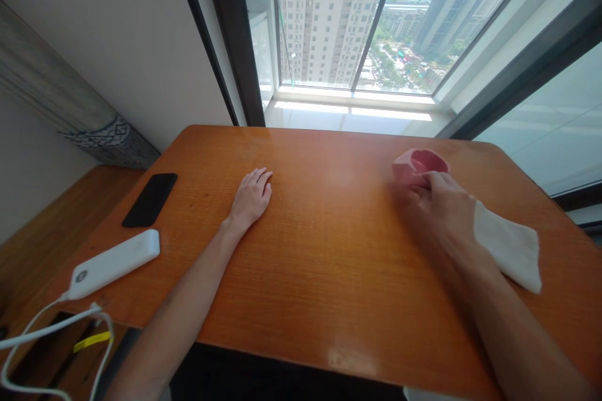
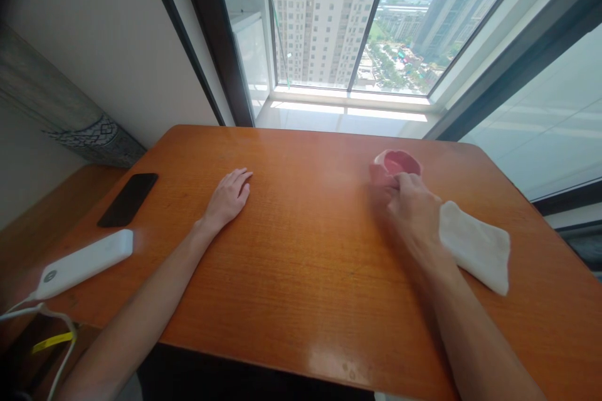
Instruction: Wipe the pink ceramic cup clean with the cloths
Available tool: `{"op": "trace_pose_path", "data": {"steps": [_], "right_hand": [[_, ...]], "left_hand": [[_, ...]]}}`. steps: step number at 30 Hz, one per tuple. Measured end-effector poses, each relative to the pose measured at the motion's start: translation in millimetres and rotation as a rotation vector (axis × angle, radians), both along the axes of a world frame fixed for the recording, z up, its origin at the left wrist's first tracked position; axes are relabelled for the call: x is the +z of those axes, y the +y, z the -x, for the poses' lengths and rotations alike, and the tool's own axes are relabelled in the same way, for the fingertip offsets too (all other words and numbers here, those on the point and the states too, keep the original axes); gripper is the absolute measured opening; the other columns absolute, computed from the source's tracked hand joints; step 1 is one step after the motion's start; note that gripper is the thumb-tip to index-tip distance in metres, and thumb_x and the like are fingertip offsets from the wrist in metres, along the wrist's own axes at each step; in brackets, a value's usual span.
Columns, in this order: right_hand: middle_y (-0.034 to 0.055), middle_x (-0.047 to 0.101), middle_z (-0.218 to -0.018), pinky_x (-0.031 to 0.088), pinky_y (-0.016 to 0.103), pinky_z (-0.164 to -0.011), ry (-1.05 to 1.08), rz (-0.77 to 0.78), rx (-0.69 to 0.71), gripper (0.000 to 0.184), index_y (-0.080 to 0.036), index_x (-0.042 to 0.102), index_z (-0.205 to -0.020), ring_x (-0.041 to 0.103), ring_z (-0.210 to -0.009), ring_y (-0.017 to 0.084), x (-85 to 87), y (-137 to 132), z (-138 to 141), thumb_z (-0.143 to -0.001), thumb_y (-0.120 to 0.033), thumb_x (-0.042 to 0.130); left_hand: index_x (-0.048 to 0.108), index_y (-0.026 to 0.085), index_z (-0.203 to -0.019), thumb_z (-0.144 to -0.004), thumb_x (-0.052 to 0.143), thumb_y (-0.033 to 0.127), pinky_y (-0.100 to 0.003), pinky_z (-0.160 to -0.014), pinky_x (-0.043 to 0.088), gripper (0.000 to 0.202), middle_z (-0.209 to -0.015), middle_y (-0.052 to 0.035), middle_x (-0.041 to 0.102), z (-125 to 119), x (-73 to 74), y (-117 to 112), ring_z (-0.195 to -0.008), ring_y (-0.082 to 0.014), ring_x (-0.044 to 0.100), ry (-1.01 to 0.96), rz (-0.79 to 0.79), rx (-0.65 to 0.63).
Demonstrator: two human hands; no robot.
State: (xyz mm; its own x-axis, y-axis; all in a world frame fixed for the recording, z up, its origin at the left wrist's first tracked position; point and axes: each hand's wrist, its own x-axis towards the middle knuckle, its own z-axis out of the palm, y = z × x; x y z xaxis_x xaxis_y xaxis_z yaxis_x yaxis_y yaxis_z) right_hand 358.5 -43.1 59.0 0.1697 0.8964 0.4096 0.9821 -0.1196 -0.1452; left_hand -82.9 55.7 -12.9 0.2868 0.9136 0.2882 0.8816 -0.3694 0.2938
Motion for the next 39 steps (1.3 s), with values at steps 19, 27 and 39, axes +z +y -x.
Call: {"op": "trace_pose_path", "data": {"steps": [19,27,39], "right_hand": [[0.0065,0.071,-0.117,0.060,0.034,-0.081,-0.115,0.290,0.732,0.056,-0.027,0.053,-0.114,0.071,-0.106,0.027,-15.7,-36,145,-0.072,0.009,0.058],[0.0098,0.071,-0.127,0.064,0.036,-0.081,-0.058,0.274,0.761,0.050,-0.025,0.057,-0.129,0.074,-0.112,0.027,-17.3,-36,145,-0.089,0.004,0.054],[0.0310,0.065,-0.153,0.051,0.063,-0.121,0.007,0.094,0.064,0.073,-0.010,0.054,-0.161,0.063,-0.145,0.048,-37.5,-73,-45,-0.098,-0.046,0.056]], "left_hand": [[0.064,0.017,-0.152,-0.110,0.043,0.028,-0.055,-0.138,0.040,0.048,-0.165,-0.0143,0.061,-2,-1.1,0,-0.158,-0.0322,0.054,-0.011,0.007,0.007],[0.064,0.015,-0.152,-0.110,0.042,0.028,-0.054,-0.138,0.039,0.049,-0.166,-0.0156,0.060,-2,0.2,-1,-0.158,-0.0331,0.054,-0.003,0.010,0.004],[0.063,0.016,-0.153,-0.110,0.043,0.028,-0.053,-0.138,0.039,0.049,-0.166,-0.0148,0.061,-3,-0.3,-1,-0.159,-0.0329,0.053,-0.002,0.013,0.008]]}}
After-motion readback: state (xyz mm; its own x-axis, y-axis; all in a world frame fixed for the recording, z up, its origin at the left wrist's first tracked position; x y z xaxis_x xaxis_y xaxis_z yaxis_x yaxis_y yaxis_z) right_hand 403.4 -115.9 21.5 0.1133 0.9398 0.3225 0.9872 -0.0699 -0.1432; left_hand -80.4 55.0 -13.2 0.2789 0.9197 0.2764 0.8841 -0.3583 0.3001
